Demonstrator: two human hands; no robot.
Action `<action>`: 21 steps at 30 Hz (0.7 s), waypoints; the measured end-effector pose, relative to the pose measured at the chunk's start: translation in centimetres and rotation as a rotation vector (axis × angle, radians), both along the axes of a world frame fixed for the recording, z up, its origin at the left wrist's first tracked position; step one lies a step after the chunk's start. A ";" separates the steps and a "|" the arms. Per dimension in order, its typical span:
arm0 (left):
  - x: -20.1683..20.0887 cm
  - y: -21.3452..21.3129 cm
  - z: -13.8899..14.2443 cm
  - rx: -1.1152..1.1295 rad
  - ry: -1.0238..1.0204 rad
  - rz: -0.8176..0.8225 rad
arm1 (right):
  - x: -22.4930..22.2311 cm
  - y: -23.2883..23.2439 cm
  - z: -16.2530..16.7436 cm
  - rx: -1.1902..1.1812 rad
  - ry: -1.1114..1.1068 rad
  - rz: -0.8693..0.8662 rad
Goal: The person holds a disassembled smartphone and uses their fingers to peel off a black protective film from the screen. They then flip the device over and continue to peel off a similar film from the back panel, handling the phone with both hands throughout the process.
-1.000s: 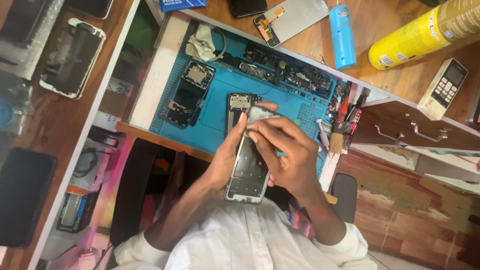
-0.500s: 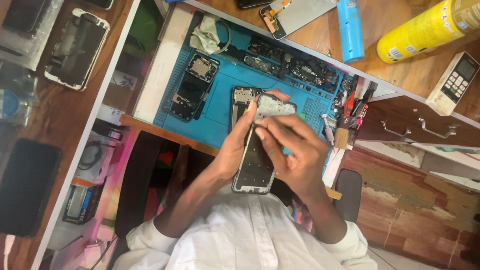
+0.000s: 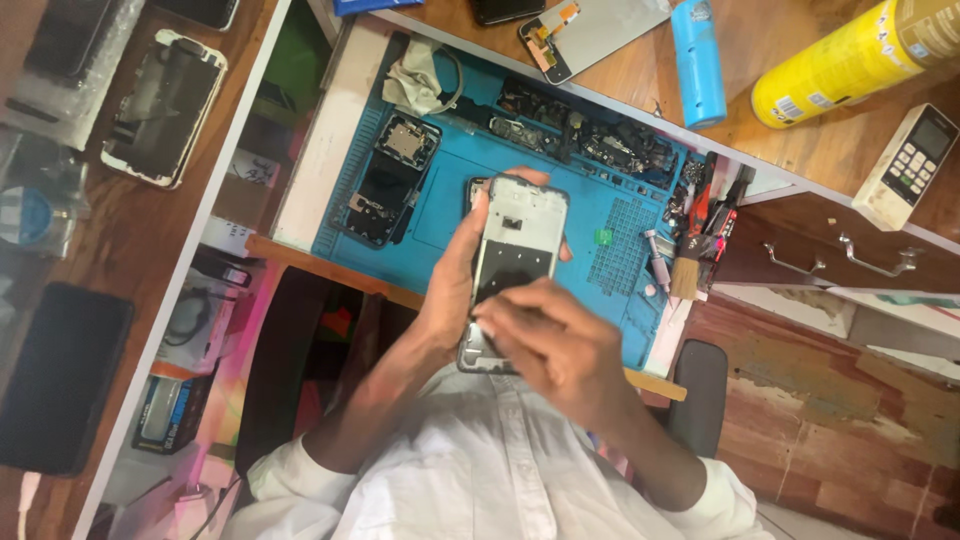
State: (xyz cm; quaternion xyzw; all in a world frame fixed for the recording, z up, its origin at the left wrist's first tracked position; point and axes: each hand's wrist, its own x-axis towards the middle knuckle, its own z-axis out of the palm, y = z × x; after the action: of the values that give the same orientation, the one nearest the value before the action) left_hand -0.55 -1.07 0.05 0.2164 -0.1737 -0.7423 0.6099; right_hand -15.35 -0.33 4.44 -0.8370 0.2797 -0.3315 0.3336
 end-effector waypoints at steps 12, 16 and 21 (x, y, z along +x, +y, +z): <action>0.4 -0.8 1.0 -0.081 0.103 0.048 | -0.4 -0.1 1.9 0.122 -0.007 -0.002; -0.3 -0.8 1.6 0.088 0.218 0.005 | -0.4 -1.5 3.0 0.049 0.004 -0.254; -0.3 0.1 2.1 -0.003 0.221 -0.094 | 0.6 -3.2 3.7 0.150 -0.033 -0.416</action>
State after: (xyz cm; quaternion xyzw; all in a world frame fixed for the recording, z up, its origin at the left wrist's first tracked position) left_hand -0.87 -0.96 2.14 0.1240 -0.1164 -0.7893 0.5900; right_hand -14.72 -3.56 8.17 -0.7285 0.4650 -0.3849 0.3239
